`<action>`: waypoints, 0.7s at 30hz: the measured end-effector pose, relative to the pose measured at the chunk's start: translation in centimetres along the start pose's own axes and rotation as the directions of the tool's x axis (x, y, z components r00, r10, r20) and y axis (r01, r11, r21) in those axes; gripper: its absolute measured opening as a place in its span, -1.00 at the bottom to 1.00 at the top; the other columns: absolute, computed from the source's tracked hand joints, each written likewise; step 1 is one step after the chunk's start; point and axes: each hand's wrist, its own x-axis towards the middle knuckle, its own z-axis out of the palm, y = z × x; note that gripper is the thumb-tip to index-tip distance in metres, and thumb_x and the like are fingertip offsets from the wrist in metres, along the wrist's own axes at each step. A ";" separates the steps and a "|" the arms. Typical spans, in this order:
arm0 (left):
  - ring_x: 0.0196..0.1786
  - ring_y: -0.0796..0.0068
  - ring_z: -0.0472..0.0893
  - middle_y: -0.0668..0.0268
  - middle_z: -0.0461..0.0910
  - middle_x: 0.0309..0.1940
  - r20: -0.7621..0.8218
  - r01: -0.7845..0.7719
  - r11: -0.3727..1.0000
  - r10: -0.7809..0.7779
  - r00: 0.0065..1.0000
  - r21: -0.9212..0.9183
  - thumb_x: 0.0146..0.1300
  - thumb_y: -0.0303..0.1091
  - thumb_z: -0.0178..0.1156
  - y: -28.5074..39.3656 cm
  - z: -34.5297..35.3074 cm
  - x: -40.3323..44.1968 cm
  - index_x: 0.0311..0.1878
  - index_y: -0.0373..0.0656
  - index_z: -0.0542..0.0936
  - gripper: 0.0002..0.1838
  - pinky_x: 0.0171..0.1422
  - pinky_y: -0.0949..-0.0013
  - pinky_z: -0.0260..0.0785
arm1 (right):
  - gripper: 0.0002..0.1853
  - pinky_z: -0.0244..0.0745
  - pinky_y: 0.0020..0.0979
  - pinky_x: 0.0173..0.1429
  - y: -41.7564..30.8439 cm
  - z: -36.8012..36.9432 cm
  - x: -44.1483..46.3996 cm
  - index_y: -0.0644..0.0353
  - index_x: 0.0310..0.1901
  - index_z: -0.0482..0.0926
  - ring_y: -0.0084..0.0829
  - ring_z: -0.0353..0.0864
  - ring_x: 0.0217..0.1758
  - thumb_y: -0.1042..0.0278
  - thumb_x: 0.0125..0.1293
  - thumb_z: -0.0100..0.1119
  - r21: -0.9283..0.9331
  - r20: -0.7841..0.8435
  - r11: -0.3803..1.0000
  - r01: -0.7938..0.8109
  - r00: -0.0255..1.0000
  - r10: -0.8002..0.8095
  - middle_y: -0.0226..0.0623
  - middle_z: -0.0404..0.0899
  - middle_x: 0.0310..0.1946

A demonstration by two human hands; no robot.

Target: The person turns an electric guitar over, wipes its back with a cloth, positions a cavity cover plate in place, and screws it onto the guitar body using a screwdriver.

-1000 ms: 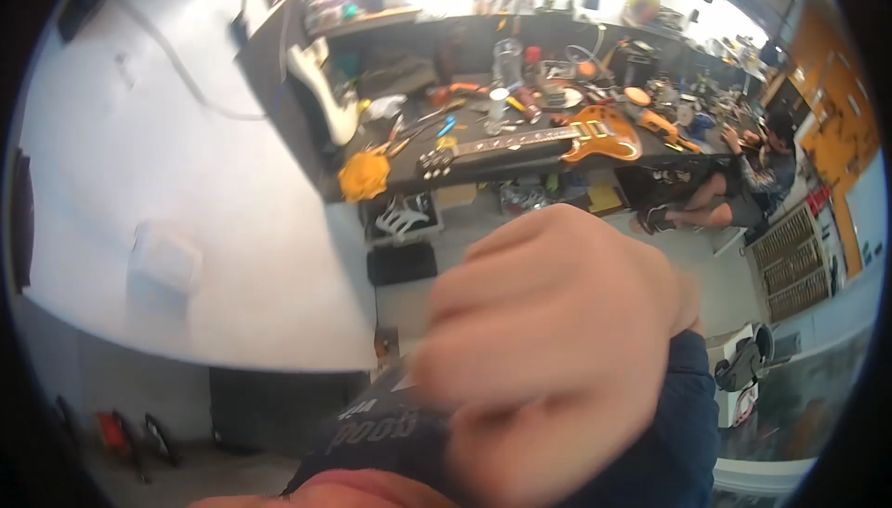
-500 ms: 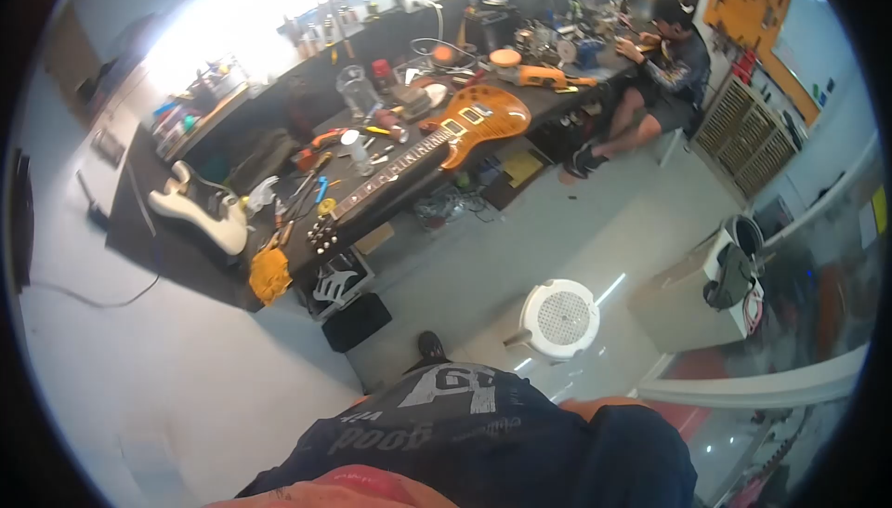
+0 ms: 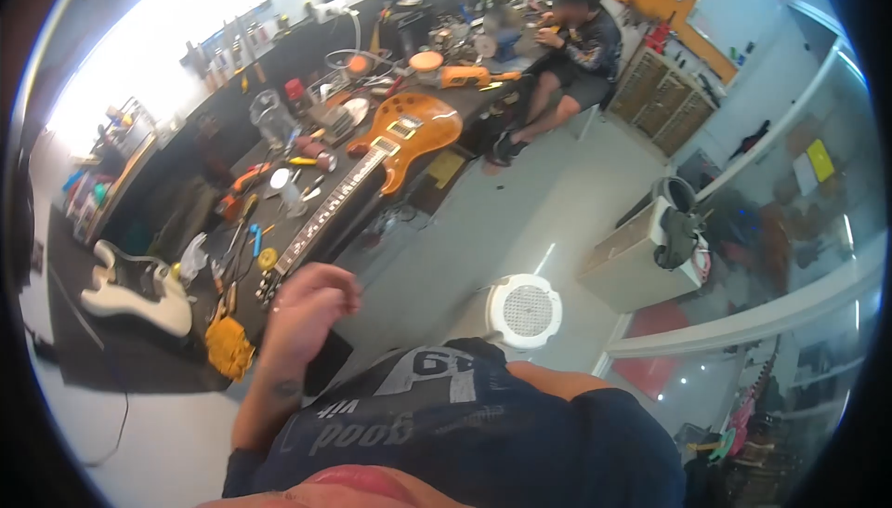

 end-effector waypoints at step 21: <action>0.16 0.38 0.55 0.51 0.79 0.07 0.433 -0.436 0.791 0.604 0.669 -0.430 0.61 0.02 0.09 20.3 8.9 5.8 0.53 0.25 0.38 -0.50 0.31 0.00 0.15 | -0.56 0.63 0.09 0.09 3.9 -22.0 6.0 0.11 -0.01 0.82 -0.01 0.77 0.03 -0.05 0.29 0.28 0.005 0.270 0.993 -0.117 0.957 0.111 -0.03 0.80 -0.07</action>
